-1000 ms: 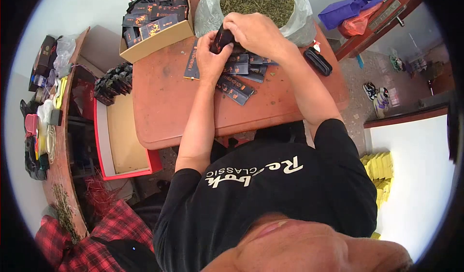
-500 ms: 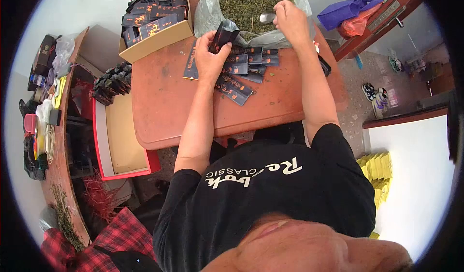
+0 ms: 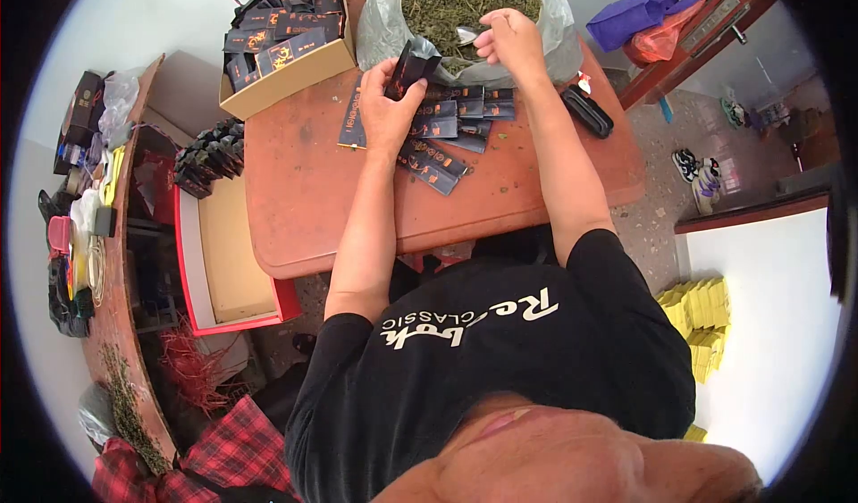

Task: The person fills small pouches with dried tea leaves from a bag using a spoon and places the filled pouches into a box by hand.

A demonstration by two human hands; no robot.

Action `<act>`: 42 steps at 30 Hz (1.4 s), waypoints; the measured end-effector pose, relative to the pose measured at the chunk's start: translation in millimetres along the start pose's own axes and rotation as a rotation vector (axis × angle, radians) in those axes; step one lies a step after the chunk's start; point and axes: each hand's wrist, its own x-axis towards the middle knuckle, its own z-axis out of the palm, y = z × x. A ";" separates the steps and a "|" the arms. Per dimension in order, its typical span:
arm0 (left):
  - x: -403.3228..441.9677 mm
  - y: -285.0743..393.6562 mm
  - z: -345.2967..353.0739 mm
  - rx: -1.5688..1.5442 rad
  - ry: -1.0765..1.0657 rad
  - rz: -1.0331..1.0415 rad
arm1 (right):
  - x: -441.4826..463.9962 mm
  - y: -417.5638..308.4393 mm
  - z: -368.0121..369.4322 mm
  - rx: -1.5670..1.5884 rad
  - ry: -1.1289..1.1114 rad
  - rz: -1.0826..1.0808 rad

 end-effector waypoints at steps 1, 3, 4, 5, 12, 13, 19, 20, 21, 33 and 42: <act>0.3 -0.2 0.1 0.010 0.000 0.008 | 0.3 1.0 0.8 0.000 -0.010 -0.004; 0.9 0.6 -0.1 0.031 -0.004 0.026 | -0.2 2.9 4.6 0.001 -0.027 -0.010; 0.6 2.1 -0.3 0.036 -0.007 0.013 | 0.7 3.6 6.0 0.003 -0.026 -0.008; 0.1 4.0 -1.0 0.042 -0.008 0.001 | 2.7 4.1 7.4 0.005 -0.024 -0.006; -0.3 4.8 -1.6 0.006 -0.003 -0.004 | 11.6 10.2 -1.0 0.180 -0.050 0.132; -0.2 4.3 -1.9 0.005 -0.001 0.003 | 12.8 12.9 -3.5 0.206 -0.052 0.133; 0.3 1.1 -1.0 0.014 0.000 0.007 | 14.8 17.1 -15.2 0.293 -0.061 0.156; 0.1 1.4 -0.6 0.023 0.003 0.006 | 14.7 15.7 -17.2 0.293 -0.060 0.159; 0.2 1.5 -0.6 0.033 0.006 0.004 | 14.3 13.2 -18.9 0.294 -0.059 0.161; -0.9 9.7 -0.9 0.055 -0.004 -0.008 | -9.0 -25.2 -25.6 0.298 -0.182 0.101; -1.2 5.8 -1.4 0.074 0.001 0.007 | -24.0 -43.4 -0.4 0.088 -0.218 -0.009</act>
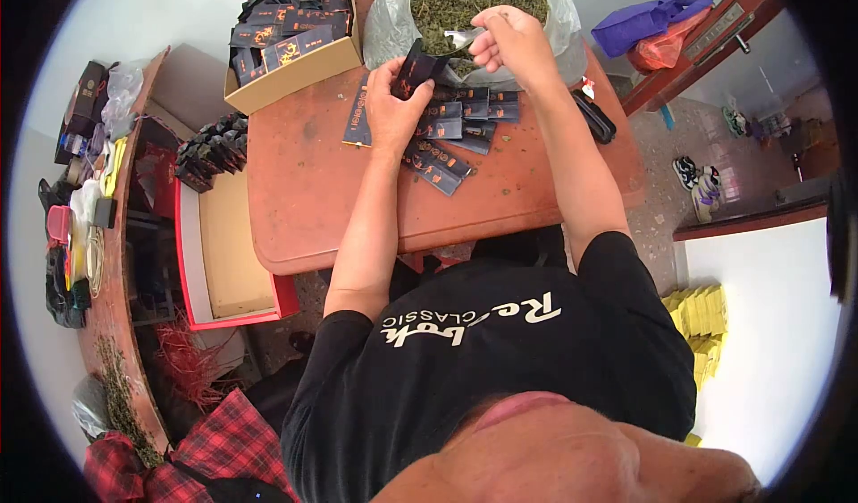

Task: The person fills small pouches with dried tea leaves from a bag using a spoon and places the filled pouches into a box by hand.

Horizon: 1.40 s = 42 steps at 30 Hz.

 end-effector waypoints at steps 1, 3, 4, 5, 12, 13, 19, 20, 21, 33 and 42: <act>0.1 -2.2 0.4 -0.007 0.002 -0.001 | -2.6 -3.9 3.3 -0.073 0.005 -0.029; 1.2 -4.7 0.8 -0.022 0.006 -0.001 | -9.2 -14.2 9.2 -0.220 0.015 -0.089; 1.1 -3.6 0.4 -0.011 0.008 0.000 | -12.0 -17.4 11.4 -0.247 0.015 -0.105; 0.8 -1.9 0.0 -0.001 0.010 0.000 | -14.6 -20.1 13.3 -0.275 0.014 -0.121; -0.2 -2.0 2.2 -0.001 -0.015 0.033 | -20.5 -15.7 27.7 -0.734 -0.187 -0.588; -0.3 -2.6 2.3 -0.015 -0.011 0.025 | -19.7 -11.6 32.0 -0.747 -0.174 -0.565; 0.0 -1.8 1.2 -0.047 0.000 0.024 | -21.4 -27.9 21.5 -0.735 -0.066 -0.553; 0.1 -1.9 1.6 -0.053 0.002 0.022 | -21.9 -26.3 21.6 -0.744 -0.105 -0.628; -0.1 -2.2 1.7 -0.058 0.003 0.019 | -23.4 -23.3 22.6 -0.751 -0.145 -0.702; 1.1 -5.7 -1.2 -0.146 -0.025 -0.006 | -14.5 -27.0 -21.6 -0.396 0.293 -0.362; 1.4 -7.4 3.2 -0.147 0.018 -0.018 | 3.8 19.7 -12.1 -0.416 0.113 -0.031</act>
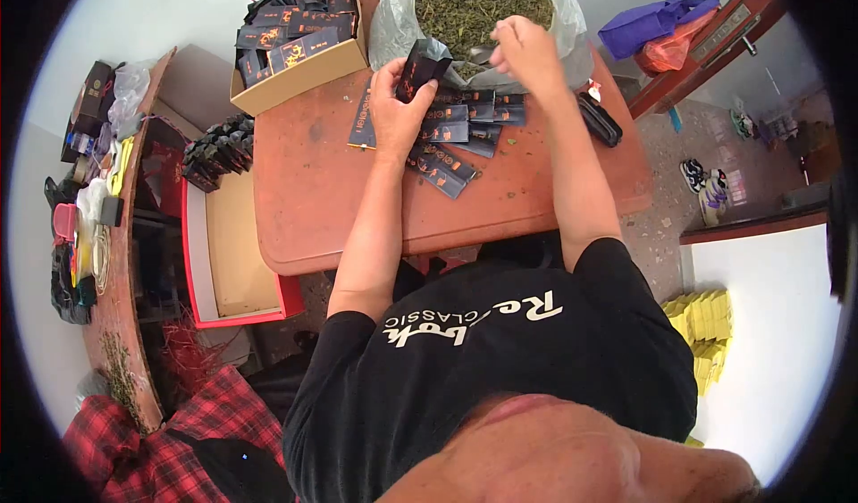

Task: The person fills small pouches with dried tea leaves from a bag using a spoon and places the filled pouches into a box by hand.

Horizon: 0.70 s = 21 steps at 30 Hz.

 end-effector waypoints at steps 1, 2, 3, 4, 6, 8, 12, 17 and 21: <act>0.0 -0.6 0.4 0.002 -0.002 0.002 | 0.4 1.7 9.2 0.042 0.030 -0.013; -0.1 -1.2 0.4 0.005 -0.004 0.003 | 0.1 2.2 13.7 0.087 0.054 0.005; 0.2 -0.1 0.0 0.007 -0.005 0.004 | -1.5 0.4 17.0 0.133 0.077 0.022; -0.1 1.2 -0.3 0.018 -0.002 0.011 | -2.0 -0.3 18.9 0.177 0.100 0.038; -1.2 4.5 -1.3 0.037 0.005 0.024 | 0.3 9.6 20.2 0.288 0.114 0.054; -0.1 2.0 -1.1 0.015 -0.008 0.016 | 3.1 20.6 18.6 0.368 0.131 0.066; -0.4 -3.4 1.2 0.016 -0.001 0.041 | 4.5 28.1 8.2 0.488 0.137 0.071; -0.3 -1.1 1.2 0.041 -0.009 0.032 | 3.1 19.8 -5.8 0.581 0.102 0.012; -1.3 3.6 1.0 0.075 0.001 0.042 | -8.0 -7.1 -11.6 0.535 0.071 -0.050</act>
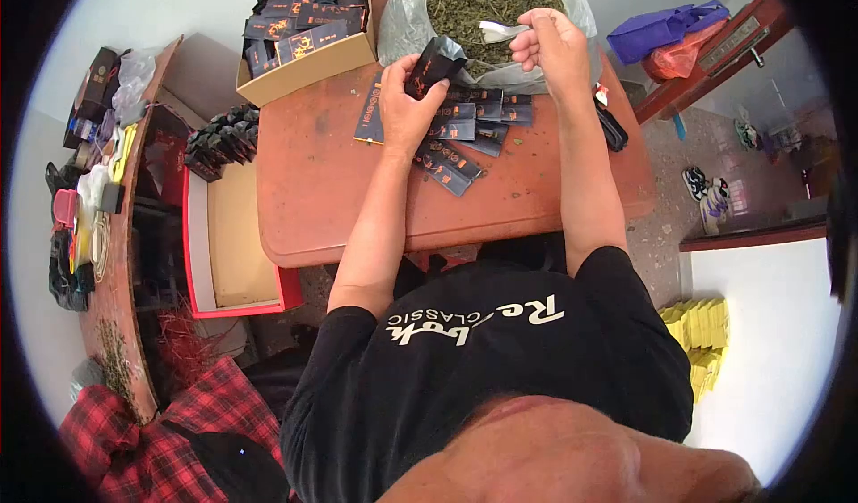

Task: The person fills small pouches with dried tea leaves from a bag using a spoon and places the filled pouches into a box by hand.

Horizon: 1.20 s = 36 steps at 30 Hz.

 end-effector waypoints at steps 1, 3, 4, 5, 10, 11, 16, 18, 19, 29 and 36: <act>-0.3 0.2 -0.5 0.010 0.001 0.007 | -2.9 -4.7 3.8 -0.043 -0.017 -0.001; 0.2 0.4 -0.8 0.029 0.003 0.021 | -8.7 -12.7 13.0 -0.131 -0.051 -0.006; 0.0 0.8 -1.1 0.036 0.006 0.023 | -13.4 -16.1 19.2 -0.203 -0.066 -0.042; 0.0 1.3 -1.5 0.042 0.011 0.026 | -18.6 -19.3 26.5 -0.276 -0.082 -0.077; -2.2 9.2 -4.1 0.012 -0.041 -0.050 | -38.0 -15.0 52.5 -0.808 -0.248 -0.475; -1.2 5.4 -3.9 0.030 -0.023 0.010 | -40.9 -14.4 56.2 -0.823 -0.252 -0.545; -0.1 7.5 -8.0 0.034 0.042 0.059 | -46.0 -21.8 51.2 -0.695 -0.141 -0.552; -0.6 6.3 -7.2 -0.060 0.065 0.062 | -44.9 -22.1 47.2 -0.426 0.017 -0.402; 0.0 6.7 -7.7 -0.094 0.077 0.078 | -40.7 -19.2 40.7 -0.337 0.066 -0.400; 5.6 11.9 -44.6 -0.308 0.339 0.129 | -11.0 42.0 -18.4 -0.108 0.371 -0.399; -0.1 21.1 -215.2 -0.277 0.567 -0.045 | -8.3 61.8 -34.8 -0.120 0.474 -0.423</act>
